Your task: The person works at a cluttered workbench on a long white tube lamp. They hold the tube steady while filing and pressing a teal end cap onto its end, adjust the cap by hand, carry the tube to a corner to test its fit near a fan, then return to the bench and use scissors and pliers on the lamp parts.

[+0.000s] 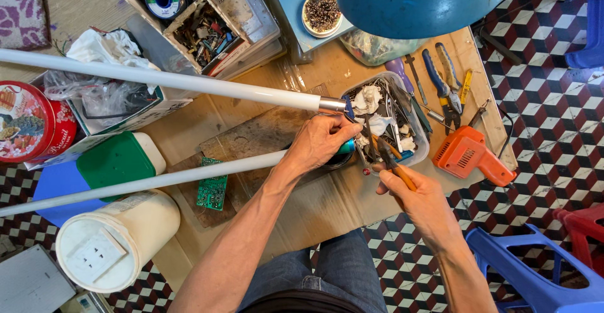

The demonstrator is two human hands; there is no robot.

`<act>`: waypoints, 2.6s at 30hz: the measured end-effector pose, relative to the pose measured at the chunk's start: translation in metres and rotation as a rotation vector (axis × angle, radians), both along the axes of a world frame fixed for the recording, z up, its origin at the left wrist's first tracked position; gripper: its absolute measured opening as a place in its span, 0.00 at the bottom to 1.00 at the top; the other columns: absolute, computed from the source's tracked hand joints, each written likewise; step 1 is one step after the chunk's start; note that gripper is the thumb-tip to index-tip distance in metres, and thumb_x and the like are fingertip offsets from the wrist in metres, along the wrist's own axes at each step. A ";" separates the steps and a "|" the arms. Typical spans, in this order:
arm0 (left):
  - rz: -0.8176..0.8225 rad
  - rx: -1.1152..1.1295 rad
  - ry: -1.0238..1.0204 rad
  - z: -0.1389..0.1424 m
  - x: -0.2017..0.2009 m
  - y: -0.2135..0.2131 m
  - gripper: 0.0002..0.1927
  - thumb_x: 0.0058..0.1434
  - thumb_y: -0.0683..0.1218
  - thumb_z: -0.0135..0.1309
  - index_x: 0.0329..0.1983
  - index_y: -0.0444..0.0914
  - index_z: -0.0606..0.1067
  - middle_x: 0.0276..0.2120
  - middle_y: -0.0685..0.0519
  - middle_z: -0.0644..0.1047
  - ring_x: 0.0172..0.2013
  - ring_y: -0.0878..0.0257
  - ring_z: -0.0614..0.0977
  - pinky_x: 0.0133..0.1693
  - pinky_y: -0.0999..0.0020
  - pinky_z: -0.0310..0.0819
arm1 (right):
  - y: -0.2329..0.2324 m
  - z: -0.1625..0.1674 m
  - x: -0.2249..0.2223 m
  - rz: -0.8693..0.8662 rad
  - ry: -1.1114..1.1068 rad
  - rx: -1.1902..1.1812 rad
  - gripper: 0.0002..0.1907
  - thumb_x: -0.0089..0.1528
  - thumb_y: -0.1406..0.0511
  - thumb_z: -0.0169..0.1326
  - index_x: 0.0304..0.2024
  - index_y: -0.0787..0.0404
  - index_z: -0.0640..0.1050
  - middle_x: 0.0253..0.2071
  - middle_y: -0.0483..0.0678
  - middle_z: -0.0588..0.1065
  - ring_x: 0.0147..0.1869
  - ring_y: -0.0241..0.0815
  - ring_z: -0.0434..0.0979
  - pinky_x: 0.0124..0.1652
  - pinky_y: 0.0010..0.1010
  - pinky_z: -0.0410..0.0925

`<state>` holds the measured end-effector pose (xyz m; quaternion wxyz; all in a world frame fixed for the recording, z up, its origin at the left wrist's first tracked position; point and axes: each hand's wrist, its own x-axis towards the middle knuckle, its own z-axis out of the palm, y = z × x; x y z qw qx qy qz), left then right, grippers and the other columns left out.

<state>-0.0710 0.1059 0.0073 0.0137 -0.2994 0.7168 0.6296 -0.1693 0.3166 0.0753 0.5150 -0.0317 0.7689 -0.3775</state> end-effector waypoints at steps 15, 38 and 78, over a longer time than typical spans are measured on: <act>-0.003 0.049 -0.041 0.003 -0.002 0.000 0.20 0.64 0.57 0.56 0.34 0.36 0.82 0.18 0.56 0.73 0.24 0.69 0.73 0.30 0.67 0.69 | -0.009 -0.024 -0.011 0.231 0.026 0.126 0.27 0.66 0.52 0.55 0.24 0.69 0.80 0.17 0.44 0.71 0.22 0.34 0.68 0.26 0.27 0.64; -0.022 0.051 -0.023 0.001 0.001 -0.001 0.19 0.64 0.56 0.56 0.36 0.35 0.82 0.21 0.56 0.76 0.25 0.70 0.75 0.30 0.69 0.70 | 0.096 -0.141 0.057 0.504 0.097 0.698 0.14 0.64 0.58 0.55 0.37 0.61 0.83 0.27 0.52 0.82 0.38 0.47 0.84 0.45 0.39 0.73; 0.005 0.171 0.011 -0.005 -0.003 -0.001 0.16 0.63 0.55 0.60 0.36 0.37 0.86 0.18 0.61 0.70 0.21 0.73 0.67 0.23 0.72 0.60 | -0.043 -0.023 -0.051 0.798 0.326 0.253 0.18 0.65 0.51 0.51 0.51 0.50 0.81 0.21 0.55 0.76 0.25 0.49 0.77 0.31 0.42 0.70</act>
